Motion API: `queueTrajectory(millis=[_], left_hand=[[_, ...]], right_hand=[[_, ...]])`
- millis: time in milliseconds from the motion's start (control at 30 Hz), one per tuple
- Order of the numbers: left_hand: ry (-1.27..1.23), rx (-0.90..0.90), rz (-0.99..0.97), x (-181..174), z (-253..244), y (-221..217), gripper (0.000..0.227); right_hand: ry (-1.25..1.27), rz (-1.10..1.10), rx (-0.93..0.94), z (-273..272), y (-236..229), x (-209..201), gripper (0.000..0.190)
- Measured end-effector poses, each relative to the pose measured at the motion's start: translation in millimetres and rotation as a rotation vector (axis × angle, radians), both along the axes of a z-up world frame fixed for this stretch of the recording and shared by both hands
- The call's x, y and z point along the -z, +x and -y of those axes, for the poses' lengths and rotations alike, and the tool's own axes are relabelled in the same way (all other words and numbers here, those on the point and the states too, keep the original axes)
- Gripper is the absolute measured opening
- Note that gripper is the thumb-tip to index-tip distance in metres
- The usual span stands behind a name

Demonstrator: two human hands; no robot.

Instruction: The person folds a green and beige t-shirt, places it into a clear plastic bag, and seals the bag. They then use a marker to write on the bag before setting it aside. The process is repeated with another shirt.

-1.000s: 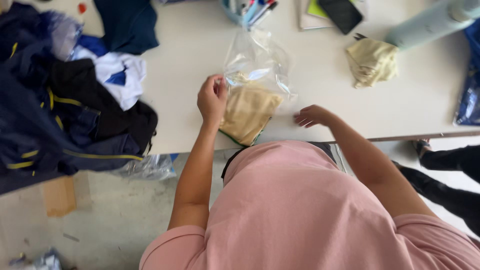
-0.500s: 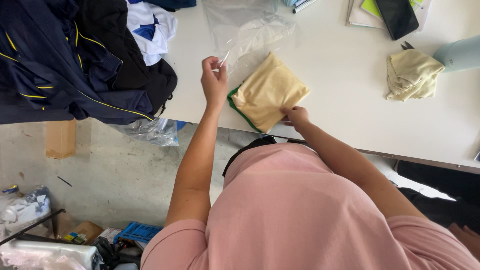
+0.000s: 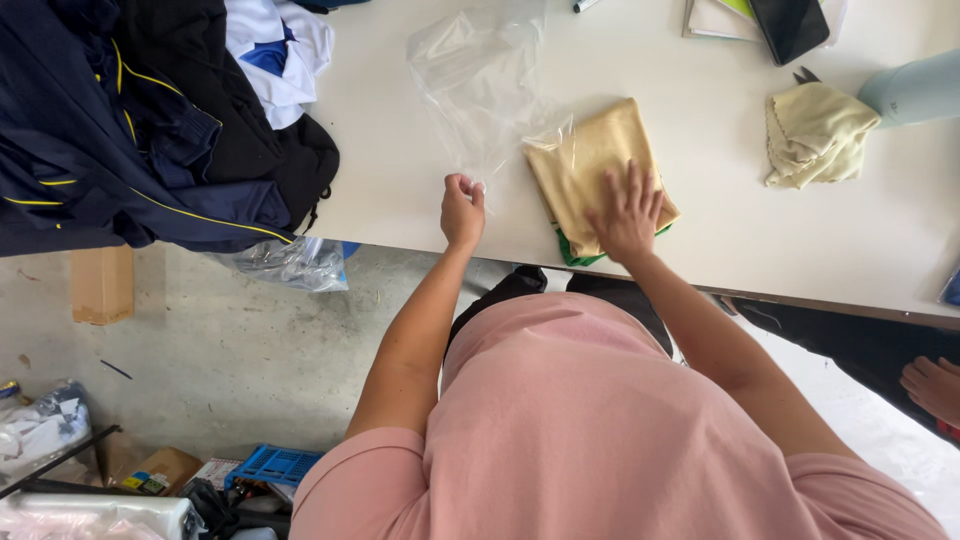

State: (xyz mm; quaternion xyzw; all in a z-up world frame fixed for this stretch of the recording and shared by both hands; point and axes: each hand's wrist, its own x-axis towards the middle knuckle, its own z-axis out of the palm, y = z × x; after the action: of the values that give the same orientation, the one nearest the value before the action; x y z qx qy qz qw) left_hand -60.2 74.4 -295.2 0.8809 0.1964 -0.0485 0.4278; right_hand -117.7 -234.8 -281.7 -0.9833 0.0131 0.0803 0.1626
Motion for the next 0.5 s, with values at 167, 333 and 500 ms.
queueTrajectory(millis=[167, 333, 500], left_hand=[[-0.027, -0.037, 0.028, -1.5, -0.2, -9.0, 0.029], [-0.076, -0.004, -0.006, -17.1, 2.9, -8.4, 0.031], [-0.103, 0.042, 0.026, -9.4, 13.7, -14.9, 0.03]], right_hand=[[-0.02, -0.057, -0.128, -7.2, 0.5, -7.5, 0.085], [0.107, -0.012, -0.027, -16.0, 24.4, -51.2, 0.08], [0.576, 0.015, 0.089, -26.6, 83.6, -64.7, 0.078]])
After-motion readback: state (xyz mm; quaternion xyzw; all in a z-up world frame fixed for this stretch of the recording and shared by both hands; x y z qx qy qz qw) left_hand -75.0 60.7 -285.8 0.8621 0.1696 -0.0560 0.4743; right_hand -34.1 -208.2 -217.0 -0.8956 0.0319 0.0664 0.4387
